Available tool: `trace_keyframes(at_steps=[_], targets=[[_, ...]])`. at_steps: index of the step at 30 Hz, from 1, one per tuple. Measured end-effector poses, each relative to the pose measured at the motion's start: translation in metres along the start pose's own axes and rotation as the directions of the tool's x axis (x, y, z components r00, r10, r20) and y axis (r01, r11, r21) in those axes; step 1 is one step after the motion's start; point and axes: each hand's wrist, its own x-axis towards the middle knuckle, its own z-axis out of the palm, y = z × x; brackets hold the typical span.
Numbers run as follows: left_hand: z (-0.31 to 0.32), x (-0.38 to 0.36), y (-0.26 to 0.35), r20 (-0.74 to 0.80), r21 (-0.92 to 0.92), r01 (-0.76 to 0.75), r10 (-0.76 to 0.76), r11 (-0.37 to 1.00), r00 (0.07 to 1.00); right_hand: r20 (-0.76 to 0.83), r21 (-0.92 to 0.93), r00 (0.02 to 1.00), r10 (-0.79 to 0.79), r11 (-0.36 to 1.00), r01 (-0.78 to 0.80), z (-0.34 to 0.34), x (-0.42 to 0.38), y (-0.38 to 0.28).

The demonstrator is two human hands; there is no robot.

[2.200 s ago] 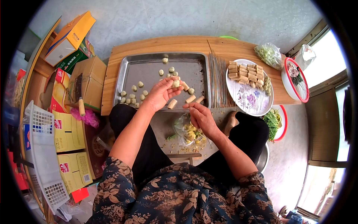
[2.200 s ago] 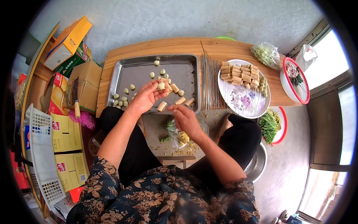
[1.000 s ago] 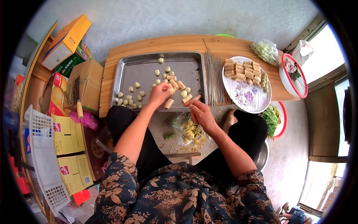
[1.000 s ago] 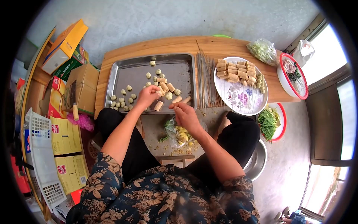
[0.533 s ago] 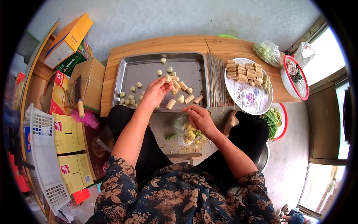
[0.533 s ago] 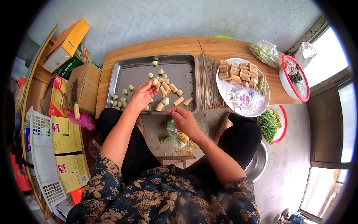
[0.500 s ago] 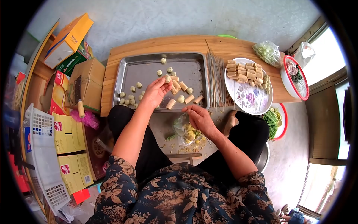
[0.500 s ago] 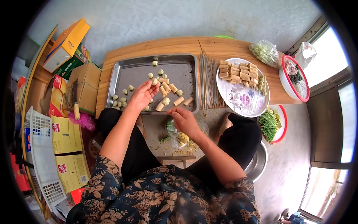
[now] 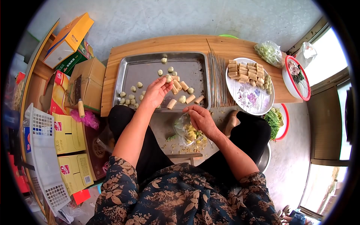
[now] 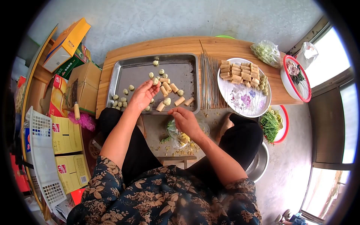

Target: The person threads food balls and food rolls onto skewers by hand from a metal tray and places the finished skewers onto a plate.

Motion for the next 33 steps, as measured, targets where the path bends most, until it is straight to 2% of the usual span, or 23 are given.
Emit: trace_keyframes(at_steps=[10,17,22,25,33], targets=[[0.008,-0.004,0.001,0.063,0.086,0.026,-0.032,0.996,0.997,-0.02,0.007,1.0,-0.013,1.0,0.013,0.0,0.001,0.002],[0.011,-0.007,0.001,0.096,0.058,0.048,-0.053,0.997,0.994,-0.022,0.024,1.0,-0.019,1.0,0.019,0.002,0.001,0.0],[0.009,-0.008,-0.01,0.173,0.068,0.146,-0.156,0.987,0.972,-0.048,0.029,0.998,-0.041,0.999,0.042,0.001,0.005,0.0],[0.011,-0.01,-0.012,0.152,0.078,0.18,-0.19,0.981,0.97,-0.052,0.03,0.998,-0.037,0.999,0.038,0.001,0.007,0.001],[0.019,-0.016,-0.013,0.198,0.152,0.203,-0.231,0.967,0.953,-0.065,0.021,0.997,-0.045,0.999,0.046,0.002,0.01,0.001]])
